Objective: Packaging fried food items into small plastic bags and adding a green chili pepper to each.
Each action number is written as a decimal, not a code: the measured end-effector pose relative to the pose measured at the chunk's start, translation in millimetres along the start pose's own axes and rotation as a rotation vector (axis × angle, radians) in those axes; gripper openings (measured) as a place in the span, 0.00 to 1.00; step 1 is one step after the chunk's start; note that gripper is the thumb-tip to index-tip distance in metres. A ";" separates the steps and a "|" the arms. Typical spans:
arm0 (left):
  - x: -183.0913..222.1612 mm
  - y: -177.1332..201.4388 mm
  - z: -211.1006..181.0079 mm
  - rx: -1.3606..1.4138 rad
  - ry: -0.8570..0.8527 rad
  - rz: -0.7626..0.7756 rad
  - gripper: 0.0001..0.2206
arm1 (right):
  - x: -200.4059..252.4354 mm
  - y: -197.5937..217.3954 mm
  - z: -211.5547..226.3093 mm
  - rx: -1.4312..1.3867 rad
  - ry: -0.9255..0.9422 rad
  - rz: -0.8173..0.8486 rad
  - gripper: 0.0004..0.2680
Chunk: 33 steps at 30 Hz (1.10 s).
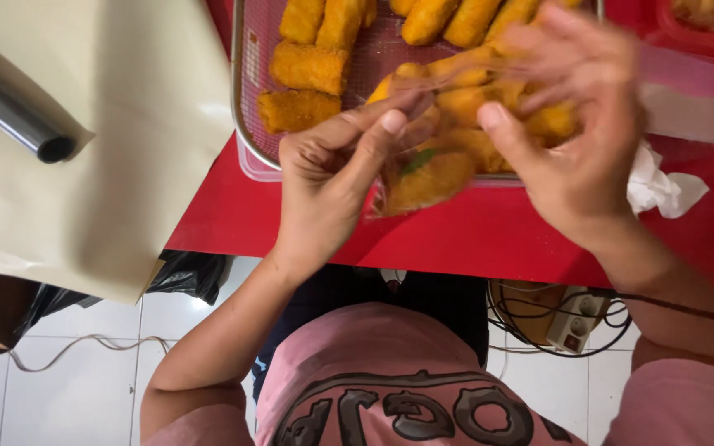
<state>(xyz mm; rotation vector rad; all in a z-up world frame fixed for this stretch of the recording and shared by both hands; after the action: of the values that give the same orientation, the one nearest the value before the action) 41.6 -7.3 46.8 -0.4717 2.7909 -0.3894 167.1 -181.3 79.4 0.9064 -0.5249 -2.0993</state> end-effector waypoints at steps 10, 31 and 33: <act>6.2 -19.9 -14.5 -0.203 0.020 -0.021 0.12 | -24.6 -6.8 47.6 0.951 0.639 -0.081 0.05; 4.6 -22.9 -22.0 -0.250 0.025 0.100 0.12 | -21.4 -4.1 36.0 0.983 0.489 -0.052 0.10; 3.4 -22.5 -22.0 -0.276 0.018 0.102 0.12 | -21.2 -2.0 27.1 1.001 0.467 -0.059 0.12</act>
<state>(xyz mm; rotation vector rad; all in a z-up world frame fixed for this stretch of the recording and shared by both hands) 37.7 -24.3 73.3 -0.3829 2.8838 0.0158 155.3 -161.6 105.2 1.9068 -1.3314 -1.5115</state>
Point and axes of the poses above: each hand's wrist, its own x-axis away from the middle knuckle, its own y-axis out of the back of the hand, z = x × y, the point moved 4 cm from there along -x, towards the middle knuckle, and after that the axes turned 5 degrees about z, right-handed, at the moved point
